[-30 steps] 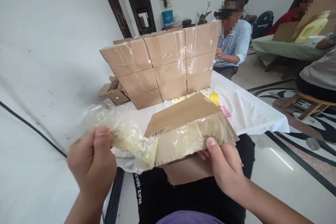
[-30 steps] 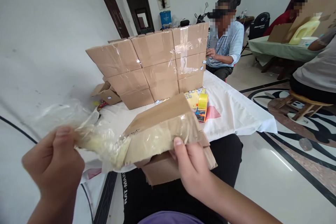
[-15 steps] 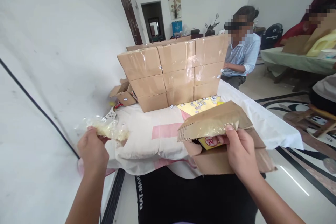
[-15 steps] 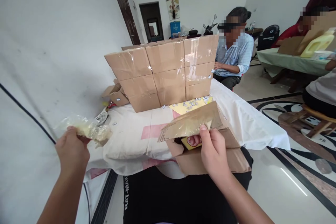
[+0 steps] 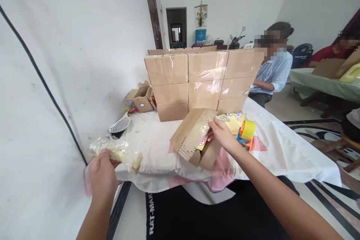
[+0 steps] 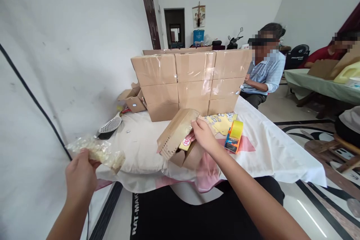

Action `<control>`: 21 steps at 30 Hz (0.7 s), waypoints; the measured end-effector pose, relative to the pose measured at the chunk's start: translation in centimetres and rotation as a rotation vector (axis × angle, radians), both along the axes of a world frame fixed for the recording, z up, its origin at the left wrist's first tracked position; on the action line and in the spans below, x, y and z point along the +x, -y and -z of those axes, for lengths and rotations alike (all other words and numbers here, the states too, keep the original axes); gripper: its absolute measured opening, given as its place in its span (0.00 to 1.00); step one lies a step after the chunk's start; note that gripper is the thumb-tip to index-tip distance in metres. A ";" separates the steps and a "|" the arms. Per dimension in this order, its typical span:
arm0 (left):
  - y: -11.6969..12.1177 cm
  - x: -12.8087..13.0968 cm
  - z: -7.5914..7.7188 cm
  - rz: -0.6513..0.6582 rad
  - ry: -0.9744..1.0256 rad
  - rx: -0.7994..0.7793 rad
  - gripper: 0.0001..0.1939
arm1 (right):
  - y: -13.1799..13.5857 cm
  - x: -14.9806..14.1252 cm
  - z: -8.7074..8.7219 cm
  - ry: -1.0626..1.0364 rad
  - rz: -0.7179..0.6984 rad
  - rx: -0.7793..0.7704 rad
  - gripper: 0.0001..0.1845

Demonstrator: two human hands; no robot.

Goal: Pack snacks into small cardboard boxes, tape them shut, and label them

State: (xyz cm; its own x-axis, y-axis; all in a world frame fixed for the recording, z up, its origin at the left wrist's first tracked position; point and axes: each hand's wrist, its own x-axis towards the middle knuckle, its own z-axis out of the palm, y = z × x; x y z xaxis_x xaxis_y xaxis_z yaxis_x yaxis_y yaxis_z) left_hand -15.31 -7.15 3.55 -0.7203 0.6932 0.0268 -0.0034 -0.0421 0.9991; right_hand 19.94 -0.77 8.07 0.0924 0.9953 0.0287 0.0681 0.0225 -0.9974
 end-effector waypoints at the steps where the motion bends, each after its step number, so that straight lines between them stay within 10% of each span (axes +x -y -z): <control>1: 0.2 -0.2 0.3 -0.025 0.060 -0.031 0.15 | 0.1 0.1 0.6 0.009 0.016 0.027 0.18; 9: -1.1 -1.2 3.2 -0.004 0.290 0.057 0.13 | 1.1 -0.3 -0.4 -0.303 0.027 -0.078 0.10; 21: -1.0 -0.2 4.0 0.230 0.451 0.126 0.15 | -6.2 -4.6 0.2 -0.337 0.083 -0.193 0.06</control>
State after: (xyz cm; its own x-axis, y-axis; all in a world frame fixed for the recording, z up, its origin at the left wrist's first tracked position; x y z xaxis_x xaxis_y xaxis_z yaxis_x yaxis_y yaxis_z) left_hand -15.54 -6.18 -0.47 -0.5086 0.8464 -0.1578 -0.4558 -0.1091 0.8834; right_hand 15.38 5.42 7.82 0.1449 0.9681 -0.2042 -0.2700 -0.1599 -0.9495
